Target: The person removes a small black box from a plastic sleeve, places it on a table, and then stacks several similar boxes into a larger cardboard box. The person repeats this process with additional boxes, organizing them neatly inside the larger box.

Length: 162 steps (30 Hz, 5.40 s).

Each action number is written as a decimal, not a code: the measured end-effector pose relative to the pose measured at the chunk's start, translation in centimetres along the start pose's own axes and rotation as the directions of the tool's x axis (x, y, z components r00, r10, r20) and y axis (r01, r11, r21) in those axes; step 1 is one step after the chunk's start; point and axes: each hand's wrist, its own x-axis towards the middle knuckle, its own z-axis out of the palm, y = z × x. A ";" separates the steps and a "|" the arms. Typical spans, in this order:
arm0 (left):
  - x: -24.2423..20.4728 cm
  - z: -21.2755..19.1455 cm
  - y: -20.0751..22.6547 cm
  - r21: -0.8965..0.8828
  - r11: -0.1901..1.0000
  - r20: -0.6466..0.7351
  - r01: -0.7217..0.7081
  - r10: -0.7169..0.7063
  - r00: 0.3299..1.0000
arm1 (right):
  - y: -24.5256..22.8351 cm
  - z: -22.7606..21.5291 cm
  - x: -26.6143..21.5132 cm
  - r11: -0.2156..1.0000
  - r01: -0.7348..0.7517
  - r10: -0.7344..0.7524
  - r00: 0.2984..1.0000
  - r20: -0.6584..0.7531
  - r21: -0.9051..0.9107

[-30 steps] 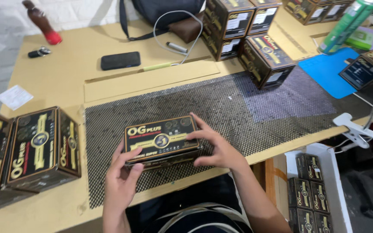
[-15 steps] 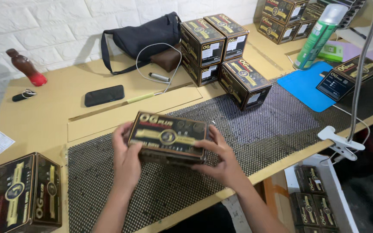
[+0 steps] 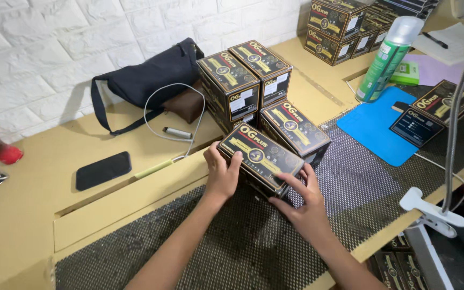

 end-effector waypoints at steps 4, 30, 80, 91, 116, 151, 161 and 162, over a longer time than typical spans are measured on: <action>2.6 2.2 -1.4 -0.007 0.989 -0.029 -0.149 0.149 0.988 | 1.2 1.2 -0.6 0.998 0.065 -0.064 0.997 0.036 -0.009; -7.4 1.4 1.5 -0.041 0.926 0.136 -0.376 0.378 0.916 | 5.3 4.0 -1.1 0.977 0.141 -0.088 0.950 0.300 -0.158; -37.0 -15.9 0.7 0.415 0.831 -0.693 -0.370 0.552 0.464 | -20.8 16.1 -8.8 0.564 -0.798 0.277 0.423 0.863 0.210; -37.5 -17.3 1.1 0.402 0.888 -0.608 -0.223 0.441 0.660 | -18.5 18.4 -10.8 0.483 -0.717 0.017 0.581 0.814 0.502; -36.4 -26.5 -3.0 0.021 0.913 -0.378 -0.408 0.385 0.842 | -19.0 10.4 -8.2 0.853 0.521 -0.340 0.539 0.771 0.013; -38.7 -18.3 0.3 0.410 0.886 -0.160 -0.218 0.306 0.939 | -21.9 10.1 -6.8 0.744 0.653 -0.376 0.232 0.897 0.143; -39.1 -19.2 0.9 0.418 0.899 -0.122 -0.129 0.196 0.973 | -24.7 11.0 -5.9 0.791 0.604 -0.065 0.242 0.968 -0.098; -39.2 -19.3 0.9 0.434 0.892 -0.118 -0.128 0.198 0.973 | -24.7 11.2 -5.8 0.792 0.600 -0.059 0.258 0.964 -0.112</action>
